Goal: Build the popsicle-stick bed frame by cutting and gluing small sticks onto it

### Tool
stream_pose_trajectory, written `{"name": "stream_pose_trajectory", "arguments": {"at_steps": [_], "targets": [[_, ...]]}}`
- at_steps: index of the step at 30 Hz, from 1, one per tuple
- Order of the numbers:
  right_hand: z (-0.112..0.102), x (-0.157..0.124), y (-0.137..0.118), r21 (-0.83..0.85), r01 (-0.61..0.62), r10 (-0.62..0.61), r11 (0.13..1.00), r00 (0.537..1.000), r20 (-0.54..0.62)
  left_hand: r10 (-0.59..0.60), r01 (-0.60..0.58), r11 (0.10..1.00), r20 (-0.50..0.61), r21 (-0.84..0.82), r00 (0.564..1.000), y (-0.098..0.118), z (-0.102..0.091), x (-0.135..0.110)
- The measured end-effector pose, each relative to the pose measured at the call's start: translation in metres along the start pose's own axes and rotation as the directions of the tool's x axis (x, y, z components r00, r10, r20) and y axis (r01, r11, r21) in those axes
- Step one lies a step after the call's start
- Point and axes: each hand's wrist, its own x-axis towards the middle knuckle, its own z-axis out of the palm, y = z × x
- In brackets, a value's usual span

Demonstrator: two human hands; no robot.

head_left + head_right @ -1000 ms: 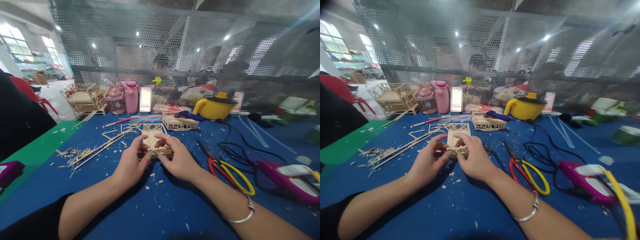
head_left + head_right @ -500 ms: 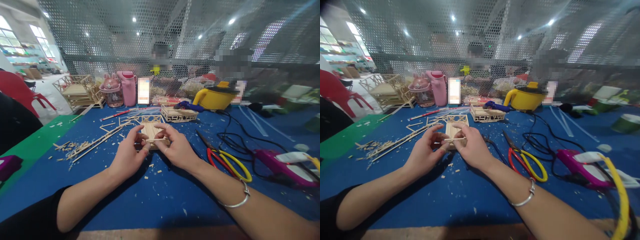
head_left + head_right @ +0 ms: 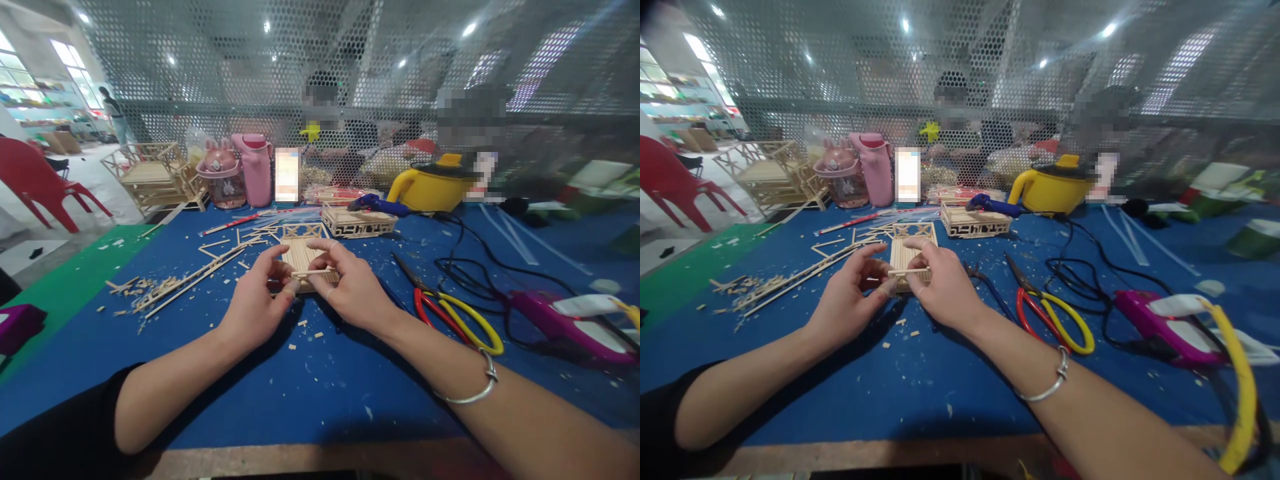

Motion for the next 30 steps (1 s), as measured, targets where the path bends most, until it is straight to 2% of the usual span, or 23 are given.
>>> {"name": "stream_pose_trajectory", "arguments": {"at_steps": [19,30], "targets": [[-0.0018,-0.0016,0.0019,0.032,0.065,-0.066,0.997,0.997,0.027,0.029,-0.029,1.0,-0.003,-0.004,1.0,0.0025,-0.0001,-0.0007],[-0.0001,-0.0008,0.0021,0.005,0.025,-0.025,1.0,1.0,0.002,0.054,-0.053,0.997,-0.011,0.064,0.998,0.0003,0.001,-0.0006]]}}
